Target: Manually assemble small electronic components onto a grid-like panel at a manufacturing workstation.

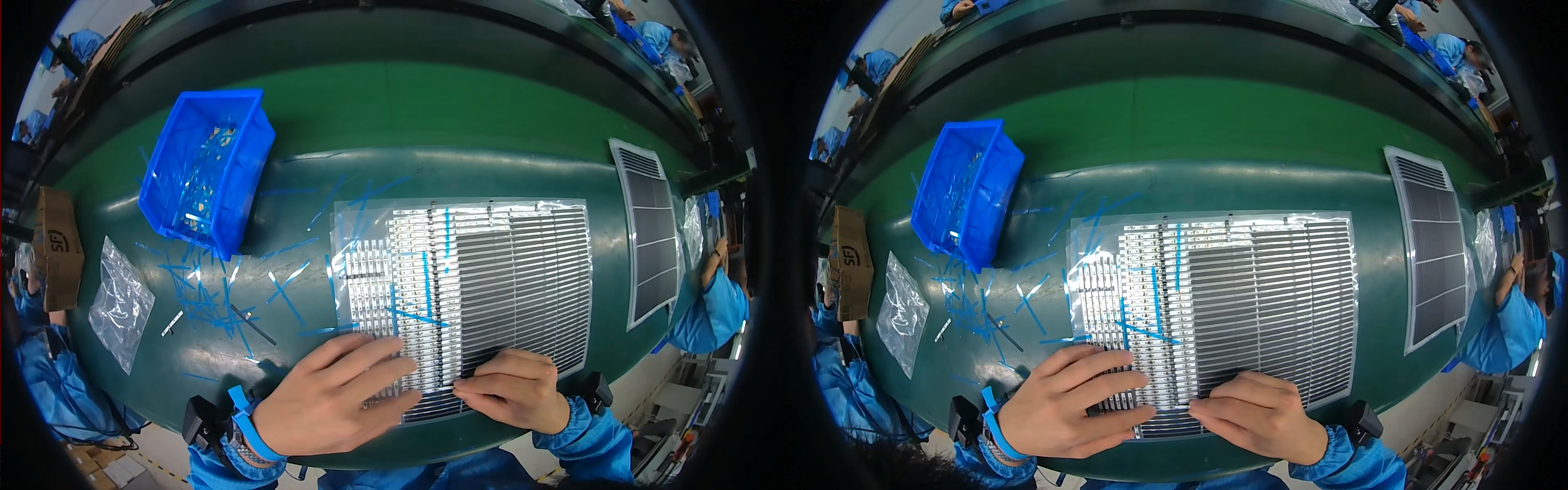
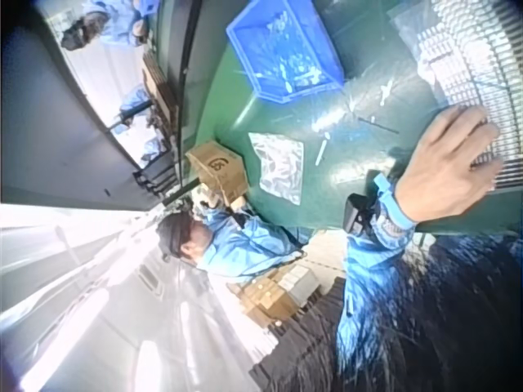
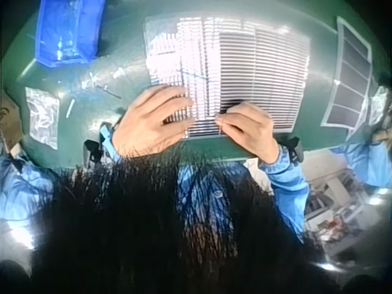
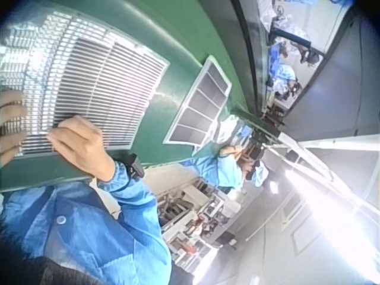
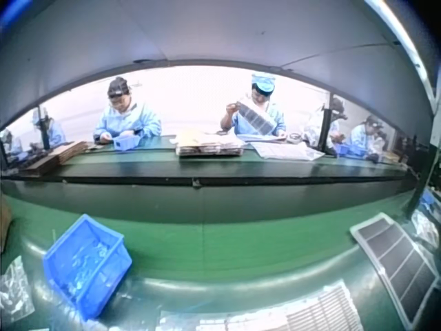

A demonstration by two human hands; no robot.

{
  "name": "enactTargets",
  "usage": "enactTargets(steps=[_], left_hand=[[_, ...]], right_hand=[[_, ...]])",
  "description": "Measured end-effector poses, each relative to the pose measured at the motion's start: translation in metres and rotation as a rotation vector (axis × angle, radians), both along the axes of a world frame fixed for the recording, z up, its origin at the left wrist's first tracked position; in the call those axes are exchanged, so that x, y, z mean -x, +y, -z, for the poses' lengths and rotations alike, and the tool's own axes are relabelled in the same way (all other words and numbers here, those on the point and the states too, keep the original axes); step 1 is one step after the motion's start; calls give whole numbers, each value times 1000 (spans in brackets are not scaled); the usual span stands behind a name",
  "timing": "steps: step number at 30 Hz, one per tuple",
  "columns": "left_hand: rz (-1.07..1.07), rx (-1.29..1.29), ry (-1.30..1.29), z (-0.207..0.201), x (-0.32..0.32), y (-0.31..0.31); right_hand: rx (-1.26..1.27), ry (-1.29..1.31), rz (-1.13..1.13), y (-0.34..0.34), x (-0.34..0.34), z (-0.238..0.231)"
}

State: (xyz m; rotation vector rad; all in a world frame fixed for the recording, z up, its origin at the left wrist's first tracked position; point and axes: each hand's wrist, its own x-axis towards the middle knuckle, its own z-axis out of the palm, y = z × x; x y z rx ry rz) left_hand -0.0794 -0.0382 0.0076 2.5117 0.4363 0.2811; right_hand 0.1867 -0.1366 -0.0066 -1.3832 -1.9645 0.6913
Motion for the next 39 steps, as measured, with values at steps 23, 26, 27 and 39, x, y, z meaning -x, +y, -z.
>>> enactTargets(steps=[23, 26, 27, 39], left_hand=[[-8, -177, 133, -5, -15, -11], [-30, -208, 130, -4, -15, -15], [-31, -212, 127, -3, -15, -15], [-8, -199, 150, 0, -15, -15]], right_hand=[[-18, 2, 16, -1, -1, 5], [-44, 7, 22, -1, -1, 5], [-20, 48, 48, -2, -1, 4], [77, 129, 121, -5, -4, 2]])
